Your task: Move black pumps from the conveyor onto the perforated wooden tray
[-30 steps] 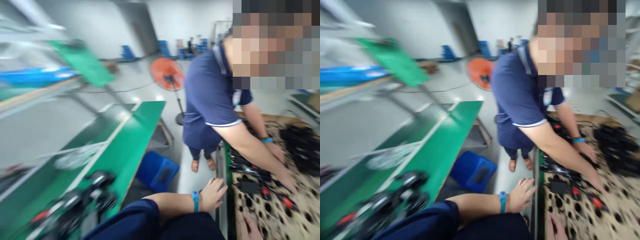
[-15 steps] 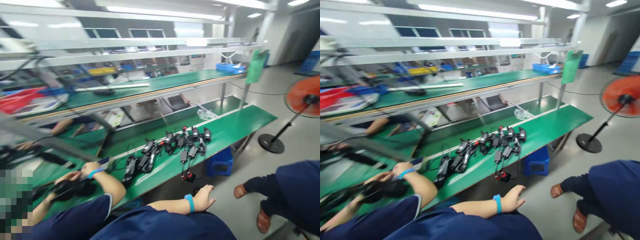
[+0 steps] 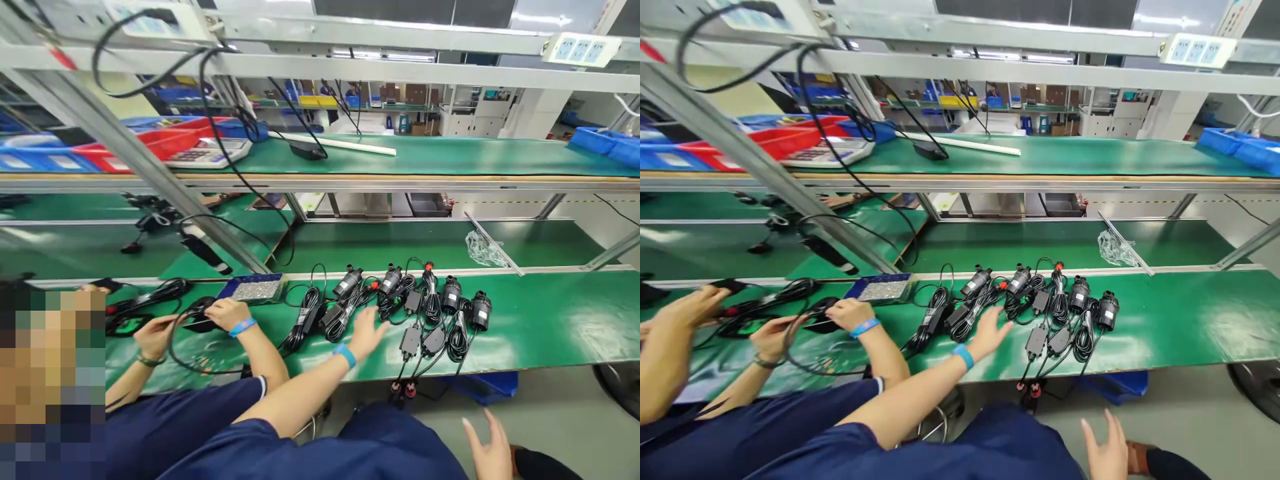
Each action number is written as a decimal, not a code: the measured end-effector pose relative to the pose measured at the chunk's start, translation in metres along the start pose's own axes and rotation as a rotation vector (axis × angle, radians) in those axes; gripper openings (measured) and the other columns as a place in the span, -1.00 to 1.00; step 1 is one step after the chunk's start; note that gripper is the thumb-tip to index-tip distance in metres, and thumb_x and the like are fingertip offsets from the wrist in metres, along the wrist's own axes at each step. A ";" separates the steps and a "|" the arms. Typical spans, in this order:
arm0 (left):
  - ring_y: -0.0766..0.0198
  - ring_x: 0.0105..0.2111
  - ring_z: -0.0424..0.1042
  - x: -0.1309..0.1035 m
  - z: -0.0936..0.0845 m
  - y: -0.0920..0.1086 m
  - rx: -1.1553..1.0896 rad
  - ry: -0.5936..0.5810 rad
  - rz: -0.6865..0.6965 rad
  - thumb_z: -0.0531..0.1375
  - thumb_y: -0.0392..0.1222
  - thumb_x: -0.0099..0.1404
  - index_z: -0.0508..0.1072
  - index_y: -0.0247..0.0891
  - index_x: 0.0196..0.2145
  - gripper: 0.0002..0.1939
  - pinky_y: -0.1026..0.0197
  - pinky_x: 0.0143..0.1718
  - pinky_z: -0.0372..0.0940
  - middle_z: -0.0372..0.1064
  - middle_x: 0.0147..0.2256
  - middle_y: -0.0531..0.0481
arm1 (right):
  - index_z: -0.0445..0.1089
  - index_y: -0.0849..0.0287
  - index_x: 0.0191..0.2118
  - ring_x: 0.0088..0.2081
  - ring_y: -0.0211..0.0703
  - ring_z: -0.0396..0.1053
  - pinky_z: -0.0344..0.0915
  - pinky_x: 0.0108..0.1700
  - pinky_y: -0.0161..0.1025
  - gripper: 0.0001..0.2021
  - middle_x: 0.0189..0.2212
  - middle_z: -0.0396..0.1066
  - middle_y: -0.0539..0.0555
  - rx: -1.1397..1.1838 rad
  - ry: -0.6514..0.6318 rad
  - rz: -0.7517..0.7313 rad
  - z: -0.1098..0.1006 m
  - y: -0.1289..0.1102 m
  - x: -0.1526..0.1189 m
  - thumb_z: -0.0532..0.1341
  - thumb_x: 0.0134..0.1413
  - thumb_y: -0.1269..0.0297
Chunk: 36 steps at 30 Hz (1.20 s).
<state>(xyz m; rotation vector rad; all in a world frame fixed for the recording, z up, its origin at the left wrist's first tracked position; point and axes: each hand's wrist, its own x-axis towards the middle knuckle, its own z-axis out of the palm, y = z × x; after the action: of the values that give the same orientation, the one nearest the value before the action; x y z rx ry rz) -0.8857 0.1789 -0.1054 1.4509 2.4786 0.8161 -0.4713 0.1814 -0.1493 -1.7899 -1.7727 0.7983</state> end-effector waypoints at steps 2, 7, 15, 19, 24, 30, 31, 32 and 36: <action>-0.10 0.26 0.15 0.047 -0.022 -0.020 0.102 0.045 -0.053 0.14 0.17 0.32 0.27 -0.29 0.22 -0.35 -0.15 0.26 0.10 0.22 0.21 -0.30 | 0.40 0.14 0.16 0.25 0.51 0.22 0.30 0.12 0.39 -0.14 0.29 0.20 0.39 -0.098 -0.009 -0.084 0.016 -0.022 0.032 0.10 -0.06 -0.45; -0.20 0.27 0.14 0.129 -0.058 -0.072 0.232 0.076 -0.417 0.15 0.31 0.25 0.08 -0.28 0.36 -0.10 -0.12 0.23 0.10 0.10 0.27 -0.39 | 0.21 0.10 0.34 0.42 0.41 -0.18 0.02 0.26 0.42 -0.17 0.46 -0.21 0.30 -0.368 -0.080 -0.447 0.076 -0.100 0.090 0.07 0.10 -0.37; -0.32 0.13 0.29 0.154 -0.033 -0.100 0.301 -0.189 -0.451 0.26 0.54 -0.08 -0.25 -0.17 0.46 0.38 -0.11 0.15 0.15 0.22 0.15 -0.37 | 0.22 -0.07 0.34 0.42 0.55 -0.27 -0.26 0.29 0.48 -0.20 0.45 -0.18 0.34 -0.552 -0.277 -0.515 0.125 -0.115 0.143 0.25 0.01 -0.27; -0.37 0.11 0.29 0.155 -0.026 -0.086 0.372 -0.205 -0.453 0.28 0.56 -0.14 -0.33 -0.23 0.46 0.48 -0.13 0.14 0.14 0.19 0.16 -0.43 | 0.25 -0.08 0.32 0.42 0.52 -0.28 -0.30 0.31 0.46 -0.26 0.45 -0.16 0.28 -0.571 -0.277 -0.569 0.112 -0.097 0.160 0.25 0.04 -0.21; -0.37 0.06 0.33 0.153 -0.013 -0.063 0.410 -0.227 -0.457 0.32 0.53 -0.18 -0.34 -0.24 0.46 0.51 -0.12 0.09 0.17 0.24 0.12 -0.42 | 0.28 0.01 0.30 0.42 0.45 -0.24 -0.29 0.33 0.42 -0.25 0.42 -0.08 0.30 -0.590 -0.231 -0.621 0.093 -0.073 0.193 0.26 0.01 -0.16; -0.37 0.05 0.33 0.143 0.018 -0.014 0.410 -0.141 -0.506 0.33 0.55 -0.20 -0.39 -0.24 0.46 0.55 -0.12 0.08 0.16 0.25 0.07 -0.40 | 0.35 0.14 0.24 0.39 0.41 -0.09 -0.23 0.33 0.40 -0.27 0.40 0.02 0.27 -0.554 -0.210 -0.764 0.060 -0.028 0.253 0.19 0.02 -0.19; -0.36 0.05 0.32 0.142 0.022 -0.005 0.394 -0.133 -0.517 0.34 0.55 -0.21 -0.41 -0.21 0.46 0.56 -0.11 0.07 0.17 0.25 0.07 -0.39 | 0.35 0.16 0.23 0.38 0.41 -0.06 -0.22 0.33 0.40 -0.27 0.39 0.04 0.27 -0.536 -0.195 -0.792 0.056 -0.019 0.263 0.16 0.04 -0.20; -0.34 0.04 0.32 0.141 0.026 0.003 0.382 -0.131 -0.530 0.35 0.54 -0.22 -0.42 -0.20 0.46 0.58 -0.10 0.07 0.17 0.25 0.07 -0.37 | 0.34 0.17 0.23 0.38 0.40 -0.06 -0.22 0.34 0.40 -0.28 0.40 0.02 0.26 -0.525 -0.190 -0.817 0.052 -0.010 0.274 0.12 0.07 -0.21; -0.29 0.05 0.29 0.143 0.043 0.035 0.331 -0.108 -0.605 0.40 0.49 -0.24 -0.45 -0.17 0.45 0.60 -0.05 0.05 0.19 0.24 0.07 -0.34 | 0.29 0.15 0.25 0.39 0.38 -0.05 -0.20 0.34 0.40 -0.27 0.40 0.02 0.24 -0.458 -0.180 -0.903 0.042 0.017 0.314 0.06 0.09 -0.23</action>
<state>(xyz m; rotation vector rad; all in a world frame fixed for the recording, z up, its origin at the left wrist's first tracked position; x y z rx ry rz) -0.9163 0.3291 -0.1042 0.6929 2.8105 0.2145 -0.4936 0.4915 -0.2108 -0.9220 -2.6988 0.1797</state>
